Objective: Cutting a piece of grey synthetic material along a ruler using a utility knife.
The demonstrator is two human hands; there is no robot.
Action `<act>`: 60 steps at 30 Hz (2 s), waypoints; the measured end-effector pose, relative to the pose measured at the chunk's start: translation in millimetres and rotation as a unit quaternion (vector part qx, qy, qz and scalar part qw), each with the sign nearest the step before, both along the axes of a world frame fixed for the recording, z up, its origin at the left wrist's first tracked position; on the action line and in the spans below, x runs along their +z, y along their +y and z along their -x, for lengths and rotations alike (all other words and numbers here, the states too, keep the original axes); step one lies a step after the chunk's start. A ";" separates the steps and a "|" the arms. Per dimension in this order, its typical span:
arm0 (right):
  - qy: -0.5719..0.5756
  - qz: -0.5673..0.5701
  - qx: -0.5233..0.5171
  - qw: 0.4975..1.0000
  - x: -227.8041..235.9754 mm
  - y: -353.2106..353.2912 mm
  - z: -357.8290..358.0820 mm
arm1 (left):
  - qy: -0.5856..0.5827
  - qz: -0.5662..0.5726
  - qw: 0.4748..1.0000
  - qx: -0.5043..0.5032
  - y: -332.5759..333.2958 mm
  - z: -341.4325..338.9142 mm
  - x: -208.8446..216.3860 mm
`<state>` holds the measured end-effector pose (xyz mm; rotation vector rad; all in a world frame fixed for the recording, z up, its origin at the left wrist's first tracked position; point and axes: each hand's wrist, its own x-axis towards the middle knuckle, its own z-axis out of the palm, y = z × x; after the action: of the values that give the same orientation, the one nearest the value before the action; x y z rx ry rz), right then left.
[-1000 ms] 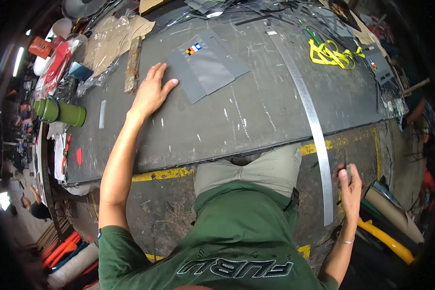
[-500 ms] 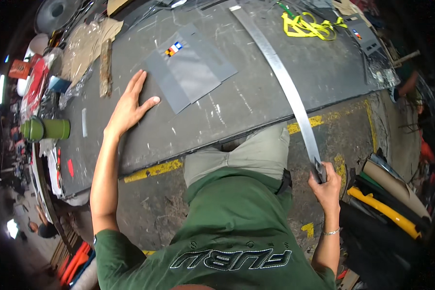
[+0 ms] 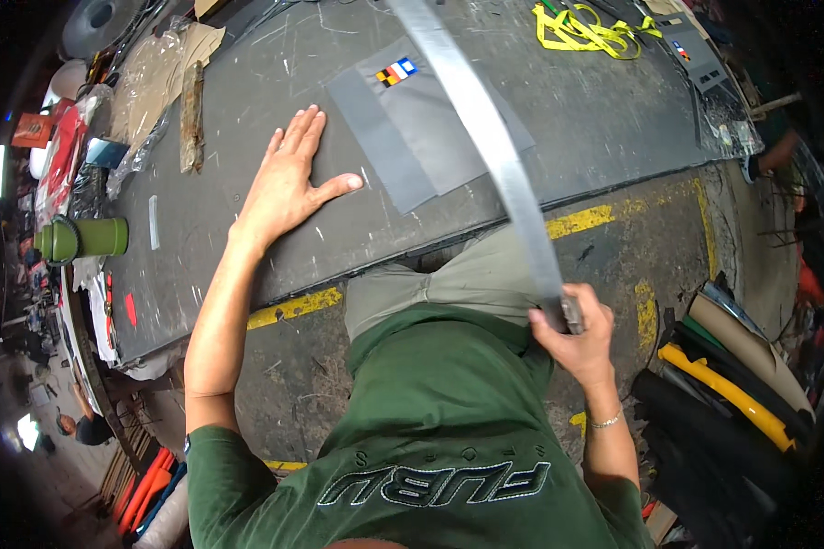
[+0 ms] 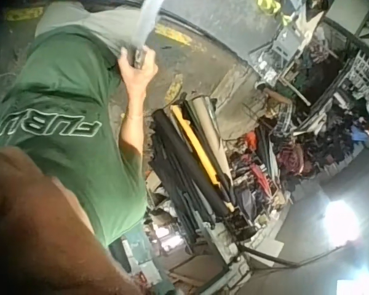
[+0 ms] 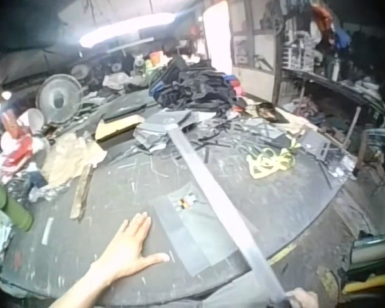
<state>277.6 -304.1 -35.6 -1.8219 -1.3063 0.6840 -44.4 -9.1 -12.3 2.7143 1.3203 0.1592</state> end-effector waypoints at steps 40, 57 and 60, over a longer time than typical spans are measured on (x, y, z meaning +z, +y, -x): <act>0.249 0.186 0.073 0.948 18.5 63.8 41.3 | -0.097 -0.024 0.995 0.003 5.9 -45.9 -7.2; 0.274 0.125 0.041 0.953 9.4 79.8 46.1 | -0.110 -0.026 0.994 0.003 4.3 -42.9 -23.1; 0.266 0.128 0.040 0.955 7.2 83.1 46.5 | -0.077 -0.037 0.996 0.004 2.8 -42.2 -23.7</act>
<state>231.1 -221.0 -28.3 -1.6187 -0.9629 1.3342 -2.3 -6.3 -36.0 2.6944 1.3077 0.4165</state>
